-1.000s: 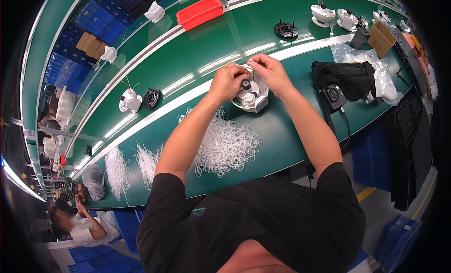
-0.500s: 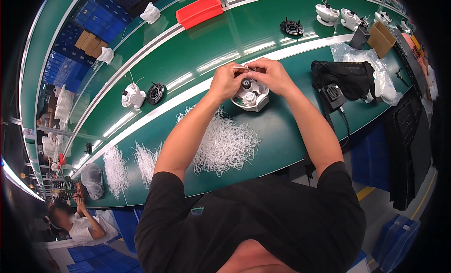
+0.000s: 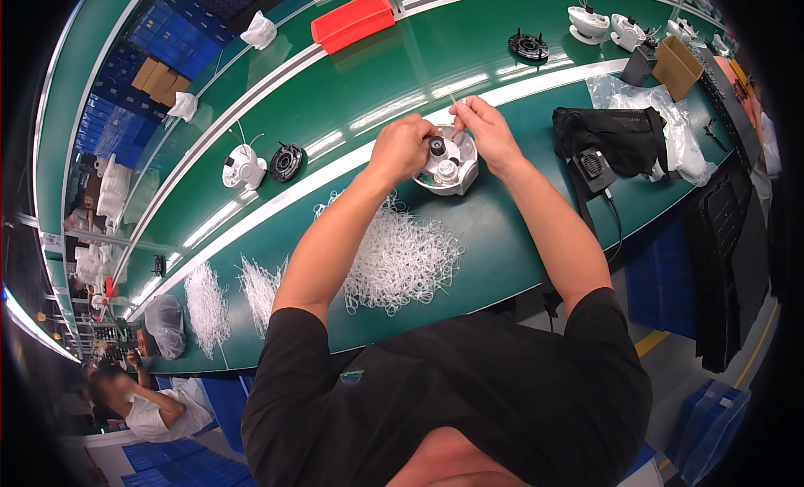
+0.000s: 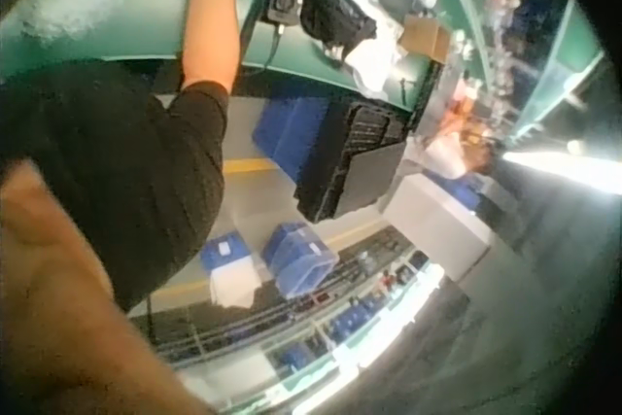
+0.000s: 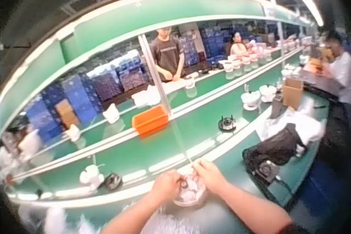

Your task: The person assembles small white electronic components on a green workbench. They repeatedly pick up white zip ties and small black parts, insert the zip ties into the components, and place the assembled units onto a white circular holder.

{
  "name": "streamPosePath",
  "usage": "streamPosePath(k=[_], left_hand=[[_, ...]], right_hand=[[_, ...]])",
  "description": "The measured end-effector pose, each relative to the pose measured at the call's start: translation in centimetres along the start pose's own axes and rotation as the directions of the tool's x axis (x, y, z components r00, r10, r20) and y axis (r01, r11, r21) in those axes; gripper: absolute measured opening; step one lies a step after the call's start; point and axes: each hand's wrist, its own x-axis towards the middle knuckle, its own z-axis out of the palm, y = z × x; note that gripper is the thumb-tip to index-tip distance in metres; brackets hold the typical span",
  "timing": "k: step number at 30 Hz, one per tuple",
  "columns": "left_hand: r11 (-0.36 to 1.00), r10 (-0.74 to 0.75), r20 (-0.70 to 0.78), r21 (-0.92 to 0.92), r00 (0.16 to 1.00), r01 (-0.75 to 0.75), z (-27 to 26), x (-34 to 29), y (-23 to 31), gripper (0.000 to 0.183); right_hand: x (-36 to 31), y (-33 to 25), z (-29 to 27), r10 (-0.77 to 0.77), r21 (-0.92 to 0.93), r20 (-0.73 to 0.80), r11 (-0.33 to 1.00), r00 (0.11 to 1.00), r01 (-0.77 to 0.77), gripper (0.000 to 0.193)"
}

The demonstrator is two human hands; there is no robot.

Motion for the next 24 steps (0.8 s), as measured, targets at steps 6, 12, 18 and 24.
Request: streamPosePath(k=[6, 12, 18, 24], left_hand=[[0.996, 0.057, -0.034, 0.072, 0.998, -0.055, 0.4, -0.1, -0.4, 0.018], [0.999, -0.024, -0.072, -0.024, 0.997, 0.023, 0.2, -0.2, 0.4, 0.013], [0.999, -0.003, -0.135, 0.039, 0.991, 0.009, -0.2, -0.4, -0.1, 0.007], [0.998, -0.055, -0.148, 0.019, 0.987, 0.058, -0.3, -0.8, -0.5, 0.016]], right_hand=[[-1.0, -2.5, -0.2, -0.121, -0.639, 0.134, 0.748, 0.984, 0.179, 0.021], [-0.6, -1.6, -0.2, -0.198, -0.676, 0.223, 0.674, 0.955, 0.298, 0.019], [0.1, -2.8, -0.6, -0.157, -0.826, 0.359, 0.406, 0.920, 0.392, 0.019], [0.3, -3.3, -1.1, -0.092, -0.808, 0.416, 0.420, 0.905, 0.413, 0.019]])
